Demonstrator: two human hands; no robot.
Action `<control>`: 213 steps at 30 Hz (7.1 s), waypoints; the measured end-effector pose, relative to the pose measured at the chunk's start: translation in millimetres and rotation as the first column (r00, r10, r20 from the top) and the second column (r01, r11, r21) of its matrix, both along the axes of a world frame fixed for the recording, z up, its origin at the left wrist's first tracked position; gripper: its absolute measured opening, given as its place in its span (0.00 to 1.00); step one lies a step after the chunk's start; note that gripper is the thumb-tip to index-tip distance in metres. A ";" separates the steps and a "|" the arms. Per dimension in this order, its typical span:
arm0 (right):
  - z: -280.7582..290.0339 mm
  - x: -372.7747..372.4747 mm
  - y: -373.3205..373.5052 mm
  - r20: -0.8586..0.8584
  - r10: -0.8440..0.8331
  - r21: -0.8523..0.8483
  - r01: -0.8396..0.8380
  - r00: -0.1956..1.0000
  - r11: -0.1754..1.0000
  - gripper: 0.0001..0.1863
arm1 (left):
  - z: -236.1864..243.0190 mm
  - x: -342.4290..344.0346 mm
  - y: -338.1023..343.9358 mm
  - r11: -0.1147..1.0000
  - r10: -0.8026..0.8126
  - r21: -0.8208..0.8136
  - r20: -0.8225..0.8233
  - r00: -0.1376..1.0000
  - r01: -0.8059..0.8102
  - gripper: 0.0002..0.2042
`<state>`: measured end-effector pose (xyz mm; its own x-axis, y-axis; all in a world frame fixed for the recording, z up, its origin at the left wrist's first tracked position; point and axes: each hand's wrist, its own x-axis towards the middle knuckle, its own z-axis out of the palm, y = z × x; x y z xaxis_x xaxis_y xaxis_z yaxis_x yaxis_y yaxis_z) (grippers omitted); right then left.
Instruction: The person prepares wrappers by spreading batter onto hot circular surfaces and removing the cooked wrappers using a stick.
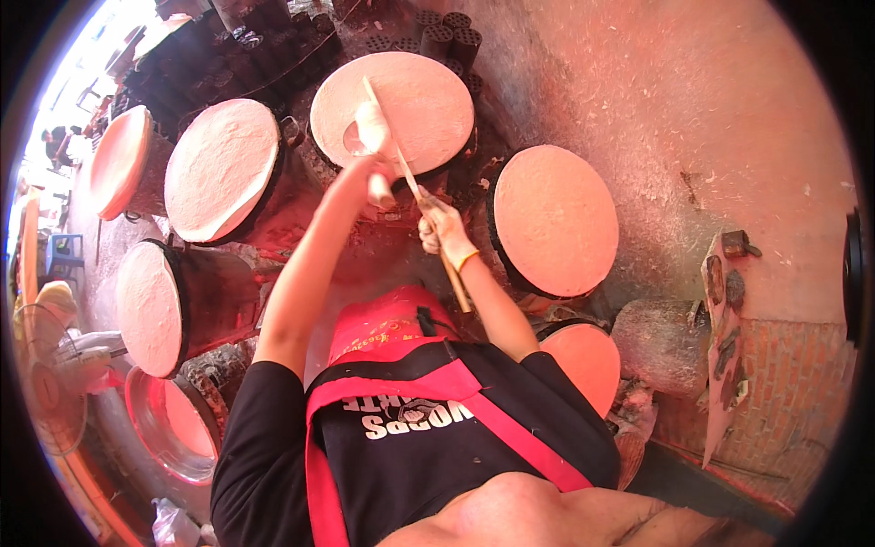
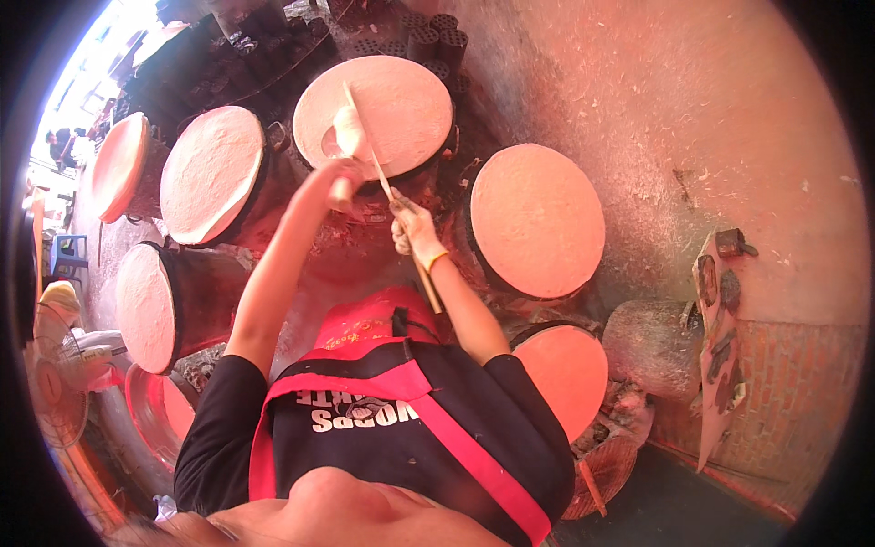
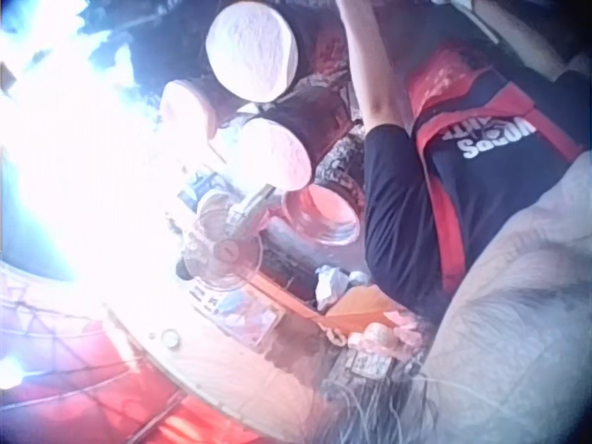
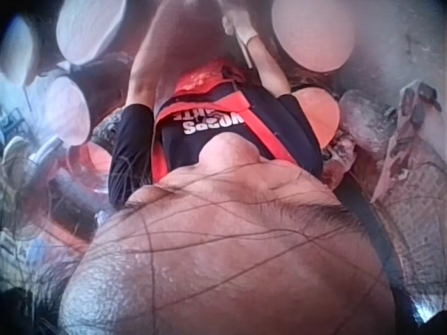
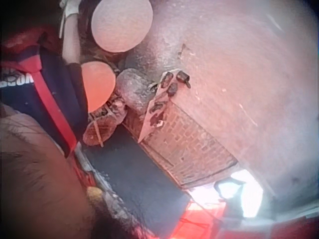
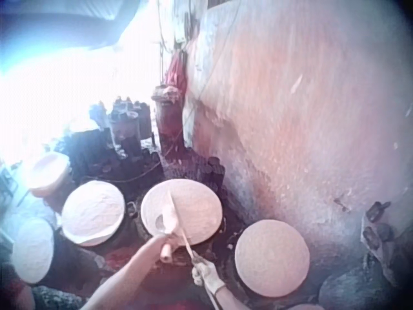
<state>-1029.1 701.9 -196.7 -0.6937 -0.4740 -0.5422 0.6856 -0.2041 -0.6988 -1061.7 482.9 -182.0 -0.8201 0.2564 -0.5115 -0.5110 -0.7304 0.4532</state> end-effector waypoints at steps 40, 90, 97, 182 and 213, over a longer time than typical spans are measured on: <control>1.9 -17.8 -403.9 -0.528 0.469 0.659 0.006 -0.708 0.752 0.04 | 99.5 416.2 -156.7 0.203 0.923 0.062 0.322 0.212 -0.977 0.09; 2.8 36.7 -807.9 0.071 0.013 -0.132 -0.004 0.997 0.991 0.14 | 188.7 420.5 -506.7 0.578 0.814 -0.235 0.108 0.571 -0.781 0.08; 53.5 -22.4 -479.1 -0.601 0.461 0.166 -0.461 0.653 0.871 0.26 | 221.6 317.9 -467.1 0.744 0.528 -0.533 0.101 0.843 -0.402 0.08; -1.5 -137.0 -379.2 -0.272 0.730 0.380 -0.627 0.627 0.680 0.20 | -24.1 329.6 -77.0 0.090 0.912 -0.430 0.398 -0.099 -0.898 0.06; 30.0 -157.9 -324.8 -0.095 0.990 0.426 -0.894 0.107 0.137 0.22 | 58.2 330.3 -76.4 0.266 0.916 -0.493 0.396 0.059 -0.828 0.07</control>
<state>-1187.0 377.1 -166.7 0.1138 -0.7731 -0.6240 -0.0482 0.6230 -0.7807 -731.4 406.5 -123.8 0.0239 -0.5306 -0.8473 0.3223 -0.7982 0.5089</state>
